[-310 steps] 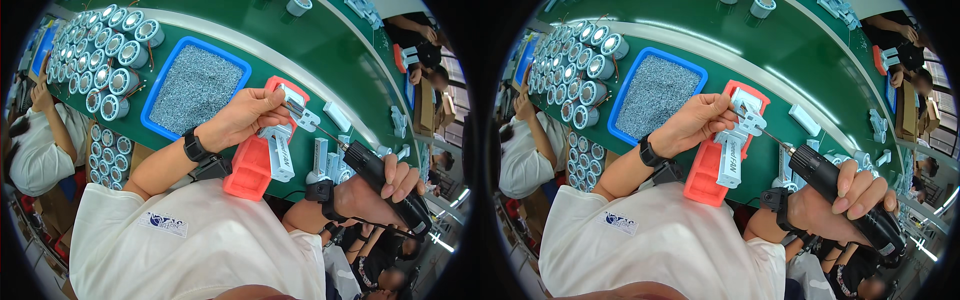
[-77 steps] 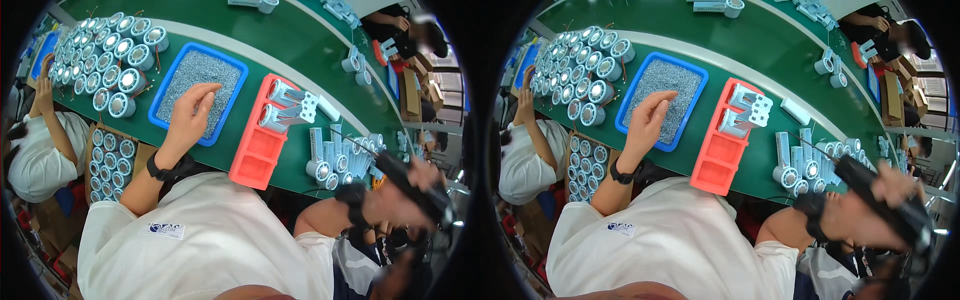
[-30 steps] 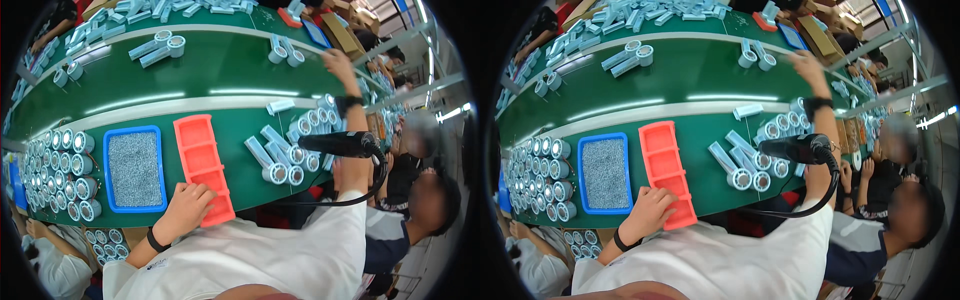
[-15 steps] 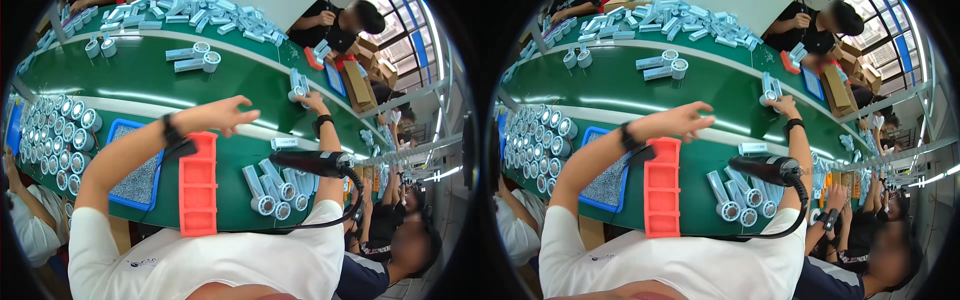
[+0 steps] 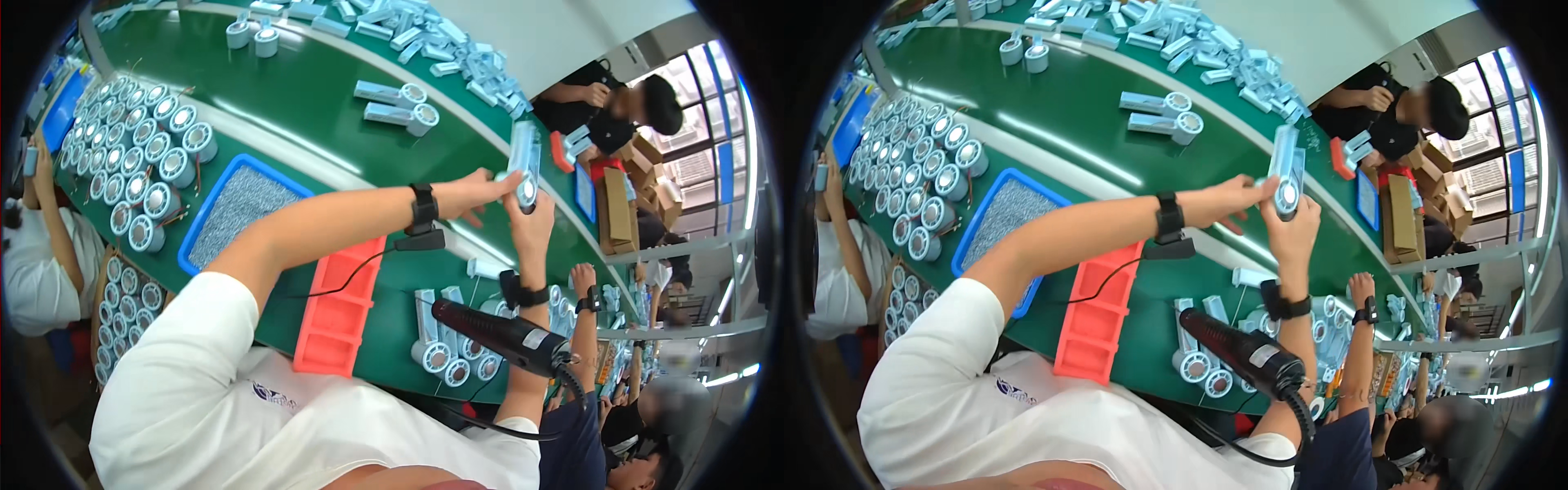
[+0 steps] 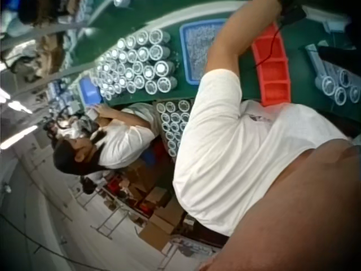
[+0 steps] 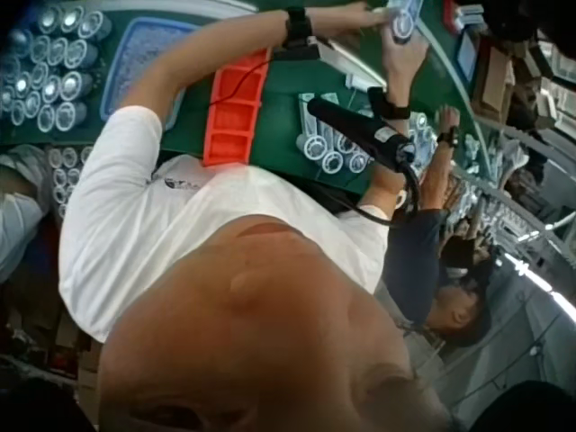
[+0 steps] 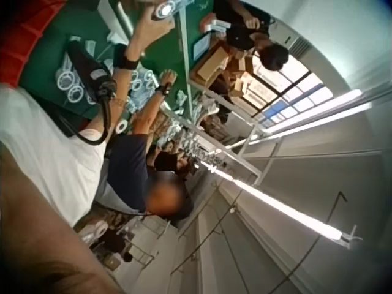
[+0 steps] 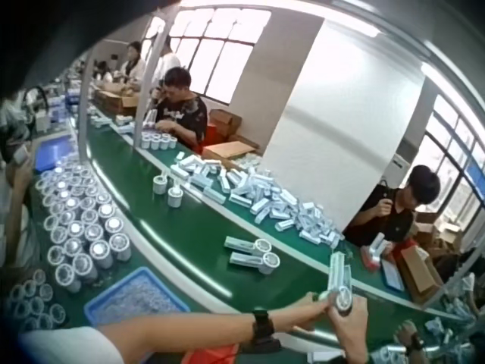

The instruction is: Assemble small electronic components using an electric screwdriver at a production line station.

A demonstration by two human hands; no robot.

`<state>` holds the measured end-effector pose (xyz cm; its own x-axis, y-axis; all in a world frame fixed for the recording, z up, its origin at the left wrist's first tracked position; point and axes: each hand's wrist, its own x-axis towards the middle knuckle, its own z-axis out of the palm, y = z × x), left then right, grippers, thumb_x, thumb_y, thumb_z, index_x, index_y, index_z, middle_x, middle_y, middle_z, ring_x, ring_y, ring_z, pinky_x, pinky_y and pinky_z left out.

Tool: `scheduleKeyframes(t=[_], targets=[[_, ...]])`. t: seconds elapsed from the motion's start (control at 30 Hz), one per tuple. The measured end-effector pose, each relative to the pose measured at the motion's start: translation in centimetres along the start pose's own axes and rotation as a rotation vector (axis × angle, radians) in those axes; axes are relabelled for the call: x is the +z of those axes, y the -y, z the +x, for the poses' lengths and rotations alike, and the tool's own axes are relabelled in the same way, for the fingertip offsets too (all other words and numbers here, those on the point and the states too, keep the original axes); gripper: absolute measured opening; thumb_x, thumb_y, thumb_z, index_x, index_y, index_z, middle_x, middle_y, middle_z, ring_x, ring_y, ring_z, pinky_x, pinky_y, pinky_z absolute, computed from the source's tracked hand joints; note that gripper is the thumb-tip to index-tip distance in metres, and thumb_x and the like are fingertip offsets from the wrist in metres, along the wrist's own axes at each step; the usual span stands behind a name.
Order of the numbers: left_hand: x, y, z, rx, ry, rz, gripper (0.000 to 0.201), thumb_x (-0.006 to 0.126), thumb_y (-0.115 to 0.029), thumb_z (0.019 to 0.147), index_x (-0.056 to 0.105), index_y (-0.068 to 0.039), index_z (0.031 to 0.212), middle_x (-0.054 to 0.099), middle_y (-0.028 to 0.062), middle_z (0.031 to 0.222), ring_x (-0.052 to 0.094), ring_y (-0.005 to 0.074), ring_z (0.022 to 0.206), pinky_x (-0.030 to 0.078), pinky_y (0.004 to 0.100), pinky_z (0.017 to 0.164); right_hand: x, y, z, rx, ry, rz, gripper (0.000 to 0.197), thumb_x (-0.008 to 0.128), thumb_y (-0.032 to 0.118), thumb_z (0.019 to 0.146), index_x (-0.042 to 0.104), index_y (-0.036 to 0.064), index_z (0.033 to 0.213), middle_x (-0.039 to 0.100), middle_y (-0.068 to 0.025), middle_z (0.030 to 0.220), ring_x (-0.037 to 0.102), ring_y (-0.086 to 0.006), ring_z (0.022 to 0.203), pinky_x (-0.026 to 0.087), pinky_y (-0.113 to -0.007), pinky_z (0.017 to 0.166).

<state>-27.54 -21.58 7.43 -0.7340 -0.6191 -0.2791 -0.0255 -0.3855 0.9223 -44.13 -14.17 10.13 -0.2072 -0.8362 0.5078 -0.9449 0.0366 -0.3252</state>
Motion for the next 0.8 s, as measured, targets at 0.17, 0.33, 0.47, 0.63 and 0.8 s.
scheduleKeyframes(t=[0.17, 0.33, 0.47, 0.63, 0.8], targets=[[-5.7, -3.0, -11.6, 0.257, 0.315, -0.183, 0.052, 0.06, -0.045, 0.091, 0.058, 0.002, 0.114, 0.066, 0.009, 0.108, 0.065, 0.0157, 0.095, 0.053, 0.0314, 0.09, -0.8, 13.7, -6.9, -0.018, 0.123, 0.472, 0.049, 0.074, 0.015, 0.082, 0.052, -0.0046, 0.121, 0.059, -0.0066, 0.101, 0.059, -0.0185, 0.083, 0.054, -0.031, 0.075], [-12.2, 1.7, -17.3, 0.04, 0.227, -0.48, 0.043, 0.061, -0.036, 0.091, 0.059, 0.001, 0.114, 0.065, 0.0093, 0.106, 0.065, 0.0171, 0.093, 0.055, 0.0318, 0.089, -0.8, 16.0, -8.7, 0.444, 0.538, 1.242, 0.052, 0.073, 0.009, 0.081, 0.048, -0.0049, 0.124, 0.056, -0.0089, 0.108, 0.058, -0.0207, 0.093, 0.055, -0.032, 0.077], [-13.9, 3.7, -19.2, 0.042, 0.276, -0.67, 0.045, 0.059, -0.034, 0.093, 0.053, -0.001, 0.124, 0.063, 0.011, 0.113, 0.064, 0.0183, 0.097, 0.055, 0.0323, 0.083, 0.6, 16.6, -9.6, 0.379, 0.509, 0.995, 0.054, 0.074, 0.008, 0.079, 0.047, -0.0021, 0.125, 0.055, -0.0104, 0.111, 0.057, -0.0209, 0.101, 0.054, -0.032, 0.08], [-13.8, 5.8, -18.9, 0.07, 0.176, -0.51, 0.048, 0.068, -0.028, 0.087, 0.049, -0.001, 0.122, 0.064, 0.0134, 0.098, 0.064, 0.0191, 0.096, 0.055, 0.031, 0.079, 2.6, 18.8, -12.2, -0.159, 0.386, 0.289, 0.058, 0.076, 0.008, 0.076, 0.045, 0.0012, 0.124, 0.056, -0.0104, 0.112, 0.058, -0.0206, 0.102, 0.051, -0.03, 0.084], [-13.9, 4.4, -18.4, 0.165, -0.064, -0.004, 0.059, 0.072, -0.024, 0.084, 0.04, -0.006, 0.13, 0.061, 0.0103, 0.099, 0.061, 0.0183, 0.1, 0.052, 0.0326, 0.084, 3.5, 16.0, -11.4, 0.085, 0.655, 0.634, 0.063, 0.077, 0.009, 0.073, 0.041, 0.0044, 0.125, 0.055, -0.0107, 0.112, 0.06, -0.0212, 0.097, 0.051, -0.031, 0.082]])
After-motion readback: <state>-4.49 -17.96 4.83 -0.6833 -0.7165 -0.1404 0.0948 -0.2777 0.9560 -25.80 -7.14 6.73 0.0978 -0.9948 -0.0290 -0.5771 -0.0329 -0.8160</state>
